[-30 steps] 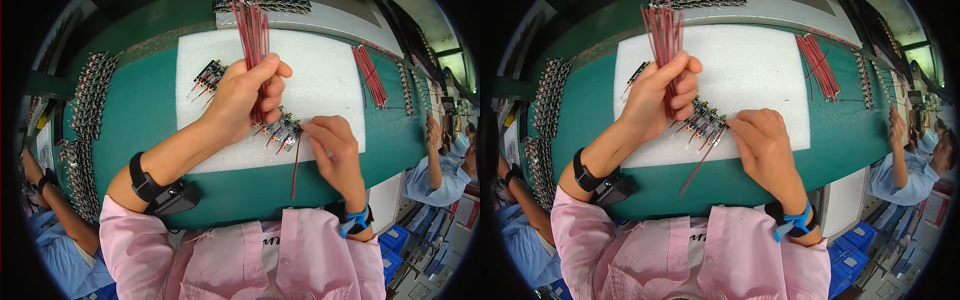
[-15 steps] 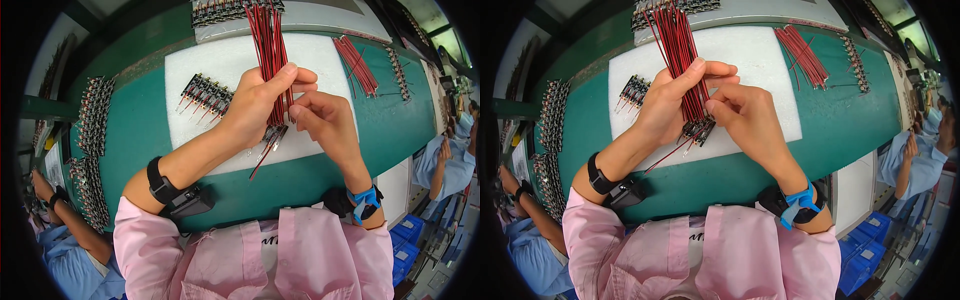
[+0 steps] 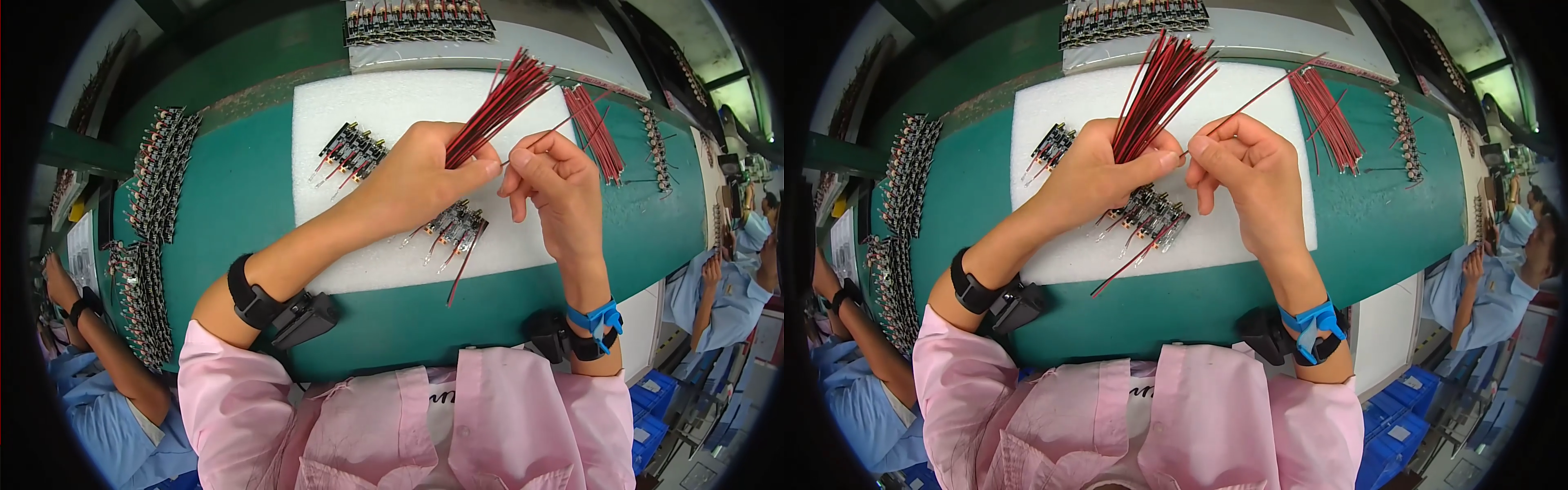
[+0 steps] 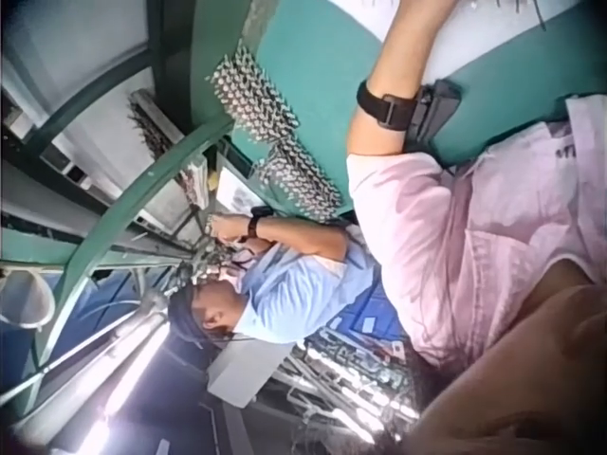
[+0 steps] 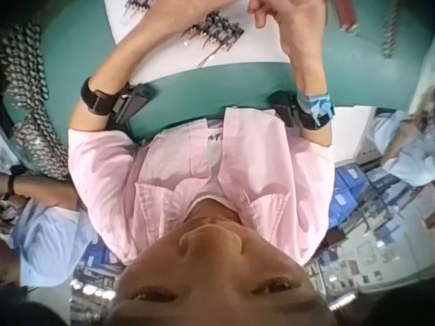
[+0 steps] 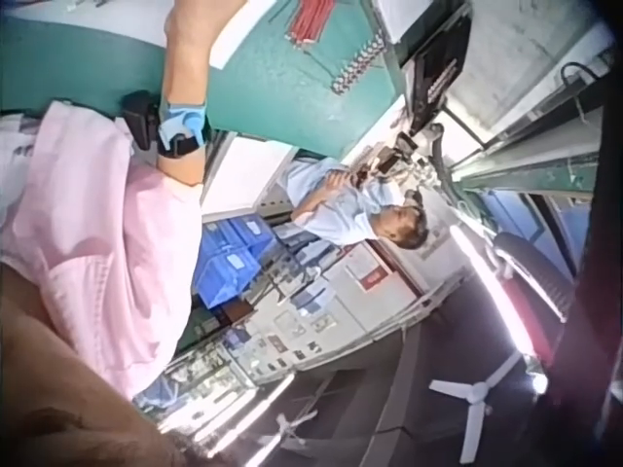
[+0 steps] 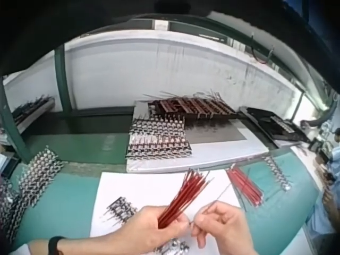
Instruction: The person picks up a bundle of wires and a circuit board strip, then inserts the wires one at a time into the strip. After filling the strip, they set the bundle of wires down and lift the completed circuit board.
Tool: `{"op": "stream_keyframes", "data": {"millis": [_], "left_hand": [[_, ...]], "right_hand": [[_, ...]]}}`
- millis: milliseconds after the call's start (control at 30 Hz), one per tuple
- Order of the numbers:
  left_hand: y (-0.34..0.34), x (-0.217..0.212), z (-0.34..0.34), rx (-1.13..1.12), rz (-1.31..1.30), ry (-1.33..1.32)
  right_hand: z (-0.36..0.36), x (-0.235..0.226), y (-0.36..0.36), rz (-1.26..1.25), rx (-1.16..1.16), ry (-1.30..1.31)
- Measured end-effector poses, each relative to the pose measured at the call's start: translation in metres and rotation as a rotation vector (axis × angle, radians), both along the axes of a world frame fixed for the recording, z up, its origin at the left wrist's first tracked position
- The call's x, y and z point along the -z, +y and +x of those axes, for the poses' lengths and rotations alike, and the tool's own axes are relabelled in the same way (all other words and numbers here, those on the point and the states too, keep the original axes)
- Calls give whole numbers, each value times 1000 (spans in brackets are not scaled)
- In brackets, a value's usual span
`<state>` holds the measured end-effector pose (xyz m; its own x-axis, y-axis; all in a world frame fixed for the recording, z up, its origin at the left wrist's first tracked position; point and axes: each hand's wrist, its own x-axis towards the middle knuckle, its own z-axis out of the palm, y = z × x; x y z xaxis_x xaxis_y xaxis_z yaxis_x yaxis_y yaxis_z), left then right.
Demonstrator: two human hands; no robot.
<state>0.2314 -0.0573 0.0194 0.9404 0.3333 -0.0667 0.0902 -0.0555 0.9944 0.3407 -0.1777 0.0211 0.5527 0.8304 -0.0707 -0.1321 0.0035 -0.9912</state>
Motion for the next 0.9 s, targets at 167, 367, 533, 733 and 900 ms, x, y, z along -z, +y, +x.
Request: {"op": "stream_keyframes", "data": {"millis": [167,367,533,733,900], "left_hand": [[4,1,-1,31,-10,3],[5,-3,-5,92,201,32],[5,4,-7,99,491,-83],[4,4,-10,197,647,-113],[2,6,-10,227,757,-172]], "right_hand": [[-4,1,1,-45,-27,-99],[-5,4,-3,-82,-72,-162],[-20,10,-8,-102,36,-184],[-29,15,-16,-58,82,-228],[-25,21,-23,-76,51,-260]]}}
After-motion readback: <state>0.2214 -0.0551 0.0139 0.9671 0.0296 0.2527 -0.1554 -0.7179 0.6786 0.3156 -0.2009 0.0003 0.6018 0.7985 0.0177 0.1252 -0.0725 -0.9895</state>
